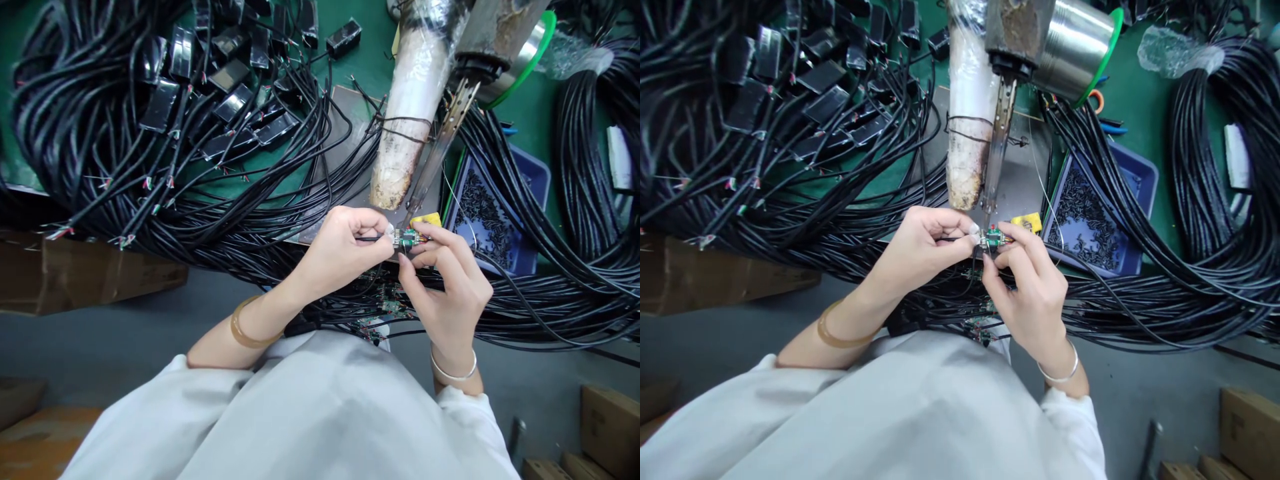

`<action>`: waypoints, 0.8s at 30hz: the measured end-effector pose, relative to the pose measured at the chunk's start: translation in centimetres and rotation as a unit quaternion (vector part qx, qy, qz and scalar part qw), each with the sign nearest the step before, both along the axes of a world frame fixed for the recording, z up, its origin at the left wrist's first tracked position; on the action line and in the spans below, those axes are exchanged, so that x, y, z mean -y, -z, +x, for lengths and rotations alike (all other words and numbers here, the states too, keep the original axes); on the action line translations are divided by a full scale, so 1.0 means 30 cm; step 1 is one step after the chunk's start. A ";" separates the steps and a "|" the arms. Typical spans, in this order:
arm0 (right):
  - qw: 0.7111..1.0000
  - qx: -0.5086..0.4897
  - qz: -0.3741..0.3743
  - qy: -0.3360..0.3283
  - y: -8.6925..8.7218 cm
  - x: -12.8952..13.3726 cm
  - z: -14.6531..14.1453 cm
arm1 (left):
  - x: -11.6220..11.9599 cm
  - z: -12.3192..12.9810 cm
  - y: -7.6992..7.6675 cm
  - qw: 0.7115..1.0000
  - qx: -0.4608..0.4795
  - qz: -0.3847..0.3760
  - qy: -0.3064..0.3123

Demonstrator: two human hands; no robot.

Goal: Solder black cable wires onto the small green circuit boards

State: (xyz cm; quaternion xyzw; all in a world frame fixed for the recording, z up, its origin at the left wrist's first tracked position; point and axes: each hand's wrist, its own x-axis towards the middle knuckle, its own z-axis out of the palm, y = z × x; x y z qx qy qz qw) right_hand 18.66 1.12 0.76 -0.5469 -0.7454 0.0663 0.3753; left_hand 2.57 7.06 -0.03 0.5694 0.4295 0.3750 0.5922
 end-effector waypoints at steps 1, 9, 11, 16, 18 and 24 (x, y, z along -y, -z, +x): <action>1.000 -0.001 0.000 0.001 0.002 -0.001 0.001 | 0.002 0.001 0.001 1.000 -0.003 0.009 -0.003; 1.000 0.002 0.008 0.011 0.007 -0.012 0.000 | 0.014 0.007 0.004 0.998 -0.034 0.043 -0.019; 1.000 0.000 0.010 0.012 0.004 -0.014 -0.002 | 0.015 0.007 0.004 0.998 -0.029 0.051 -0.022; 1.000 0.008 0.016 0.014 -0.004 -0.013 -0.004 | 0.016 0.001 0.008 0.998 -0.014 0.053 -0.015; 1.000 0.011 0.018 0.013 -0.003 -0.011 -0.004 | 0.012 -0.001 0.011 0.999 -0.005 0.045 -0.012; 1.000 0.016 0.010 -0.003 0.011 -0.006 0.000 | -0.001 0.000 0.007 1.000 0.016 0.006 0.008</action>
